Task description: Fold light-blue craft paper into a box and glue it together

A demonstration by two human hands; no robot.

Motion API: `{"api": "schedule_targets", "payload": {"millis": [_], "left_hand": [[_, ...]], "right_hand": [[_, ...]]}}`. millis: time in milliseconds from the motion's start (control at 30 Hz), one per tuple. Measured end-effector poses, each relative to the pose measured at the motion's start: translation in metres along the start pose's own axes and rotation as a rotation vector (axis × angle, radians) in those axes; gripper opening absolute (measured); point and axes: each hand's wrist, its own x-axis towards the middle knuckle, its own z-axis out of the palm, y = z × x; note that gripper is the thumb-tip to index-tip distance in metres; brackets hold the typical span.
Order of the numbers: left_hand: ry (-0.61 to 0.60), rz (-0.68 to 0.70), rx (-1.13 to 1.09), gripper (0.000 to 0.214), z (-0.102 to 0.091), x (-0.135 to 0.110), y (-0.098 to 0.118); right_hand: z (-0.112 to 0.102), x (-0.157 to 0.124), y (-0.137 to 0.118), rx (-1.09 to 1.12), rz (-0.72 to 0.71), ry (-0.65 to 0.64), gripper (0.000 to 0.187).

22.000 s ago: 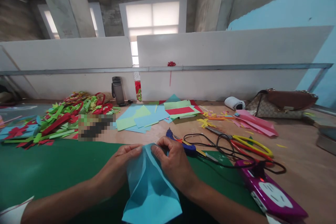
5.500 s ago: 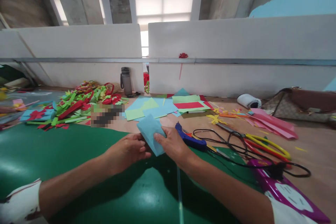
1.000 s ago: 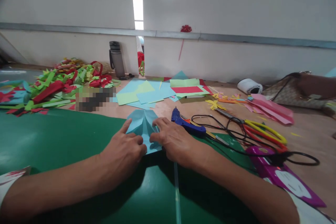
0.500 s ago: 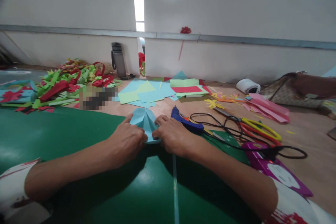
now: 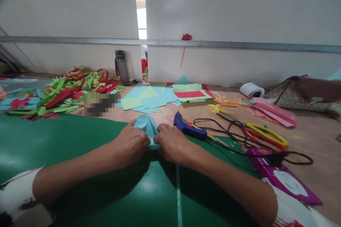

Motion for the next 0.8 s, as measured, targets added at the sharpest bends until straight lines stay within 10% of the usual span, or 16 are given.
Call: {"api": "schedule_targets", "payload": {"millis": [800], "left_hand": [[0.012, 0.072, 0.072, 0.017, 0.003, -0.001, 0.006]], "right_hand": [[-0.003, 0.005, 0.007, -0.14, -0.101, 0.068, 0.025]]}}
